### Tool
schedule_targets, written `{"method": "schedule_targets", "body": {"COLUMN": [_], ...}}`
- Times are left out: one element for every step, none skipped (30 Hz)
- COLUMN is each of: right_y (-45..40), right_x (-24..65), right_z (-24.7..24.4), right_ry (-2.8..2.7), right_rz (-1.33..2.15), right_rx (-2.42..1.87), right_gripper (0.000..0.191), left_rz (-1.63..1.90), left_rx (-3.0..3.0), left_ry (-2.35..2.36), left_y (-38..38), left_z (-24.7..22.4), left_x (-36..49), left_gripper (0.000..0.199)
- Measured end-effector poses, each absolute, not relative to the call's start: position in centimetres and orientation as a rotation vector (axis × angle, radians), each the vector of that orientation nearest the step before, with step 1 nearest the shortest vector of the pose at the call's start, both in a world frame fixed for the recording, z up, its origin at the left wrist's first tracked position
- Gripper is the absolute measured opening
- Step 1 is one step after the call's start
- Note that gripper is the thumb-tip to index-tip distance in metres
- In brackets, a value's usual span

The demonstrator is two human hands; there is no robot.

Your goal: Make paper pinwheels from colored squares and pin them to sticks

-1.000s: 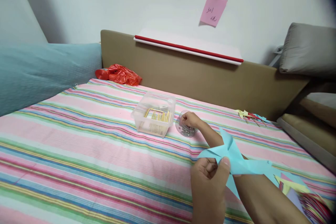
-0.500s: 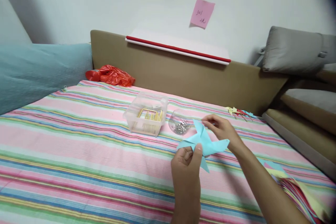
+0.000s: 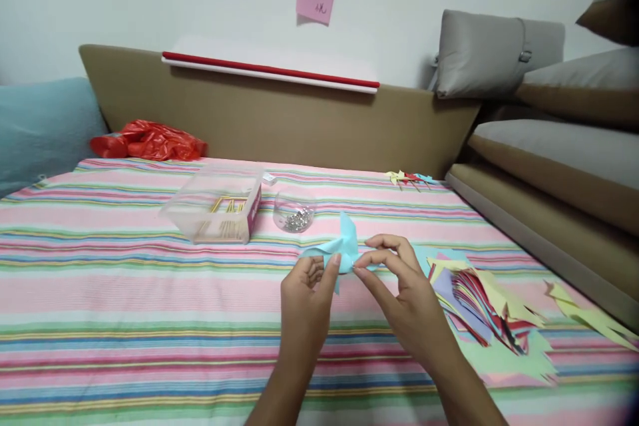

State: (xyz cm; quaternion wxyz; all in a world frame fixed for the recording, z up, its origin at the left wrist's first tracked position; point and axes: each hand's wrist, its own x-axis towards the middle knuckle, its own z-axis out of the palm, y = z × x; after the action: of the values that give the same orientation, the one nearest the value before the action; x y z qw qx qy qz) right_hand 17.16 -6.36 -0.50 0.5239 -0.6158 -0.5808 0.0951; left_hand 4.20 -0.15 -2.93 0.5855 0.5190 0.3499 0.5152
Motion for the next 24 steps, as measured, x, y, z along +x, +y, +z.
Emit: {"method": "schedule_targets", "body": {"right_y": [-6.5,-6.6,-6.8,-6.9,-7.0,-7.1,-7.2,-7.2,-7.3,-7.3,-7.3,-7.4,-7.4,-7.4,-7.4,-7.5,-7.5,-7.5,-7.5,-7.5,-7.5,-7.5,-7.5,-7.5], "right_x": [17.3,17.4,17.6,17.7,17.9,18.0,18.2,18.4,18.5,18.7,18.8,18.9,19.0,19.0,19.0,19.0,19.1,19.1,19.1,19.1,19.2,19.2,19.3,19.3], "right_z": [-0.7,-0.8,-0.9,-0.9,-0.9,-0.8,-0.8,-0.8,-0.8,-0.9,-0.9,-0.9,-0.9,-0.9,-0.9,-0.8,-0.8,-0.8,-0.8,-0.7,-0.7,-0.8,-0.8,-0.8], "right_ry": [-1.387,-1.386,-1.388,-1.39,-1.395,-1.398,-1.4,-1.404,-1.411,-1.419,-1.429,-1.438,-1.447,-1.453,-1.459,-1.465,-1.471,-1.476,-1.48,-1.483,-1.485,-1.486,-1.489,-1.493], "right_rz": [0.226,0.234,0.246,0.256,0.26,0.26,0.254,0.248,0.242,0.236,0.233,0.23,0.229,0.226,0.224,0.223,0.222,0.22,0.219,0.219,0.221,0.224,0.227,0.23], "right_rx": [-1.489,-1.495,-1.495,-1.492,-1.488,-1.484,-1.479,-1.476,-1.475,-1.474,-1.472,-1.469,-1.468,-1.466,-1.464,-1.461,-1.46,-1.459,-1.46,-1.46,-1.461,-1.461,-1.459,-1.456], "right_gripper": [0.011,0.011,0.011,0.01,0.01,0.009,0.009,0.009,0.009,0.009,0.009,0.009,0.008,0.008,0.008,0.008,0.008,0.008,0.008,0.008,0.008,0.008,0.008,0.008], "left_rz": [1.188,1.181,1.176,1.173,1.172,1.173,1.175,1.175,1.175,1.177,1.178,1.18,1.182,1.186,1.188,1.189,1.188,1.187,1.187,1.188,1.188,1.19,1.19,1.19], "left_rx": [1.204,1.205,1.211,1.219,1.226,1.233,1.24,1.244,1.245,1.24,1.234,1.227,1.221,1.218,1.216,1.214,1.21,1.207,1.206,1.207,1.212,1.221,1.232,1.243], "left_ry": [0.802,0.791,0.785,0.781,0.774,0.765,0.754,0.743,0.732,0.722,0.714,0.707,0.701,0.694,0.687,0.681,0.677,0.675,0.675,0.675,0.675,0.672,0.665,0.657], "left_y": [-0.2,-0.2,-0.3,-0.4,-0.5,-0.6,-0.7,-0.8,-0.9,-1.0,-1.1,-1.1,-1.2,-1.2,-1.2,-1.2,-1.2,-1.2,-1.2,-1.2,-1.2,-1.2,-1.2,-1.2], "left_z": [-3.0,-3.1,-3.2,-3.3,-3.3,-3.4,-3.4,-3.4,-3.3,-3.3,-3.3,-3.3,-3.3,-3.3,-3.3,-3.3,-3.3,-3.4,-3.4,-3.4,-3.3,-3.3,-3.3,-3.3], "left_x": [4.4,4.5,4.7,4.9,5.0,5.2,5.4,5.5,5.6,5.7,5.8,5.9,5.9,5.9,5.9,5.9,5.8,5.8,5.8,5.7,5.7,5.7,5.6,5.6], "left_gripper": [0.026,0.026,0.027,0.028,0.028,0.028,0.027,0.026,0.025,0.024,0.023,0.021,0.019,0.018,0.015,0.014,0.013,0.013,0.013,0.013,0.012,0.012,0.012,0.011]}}
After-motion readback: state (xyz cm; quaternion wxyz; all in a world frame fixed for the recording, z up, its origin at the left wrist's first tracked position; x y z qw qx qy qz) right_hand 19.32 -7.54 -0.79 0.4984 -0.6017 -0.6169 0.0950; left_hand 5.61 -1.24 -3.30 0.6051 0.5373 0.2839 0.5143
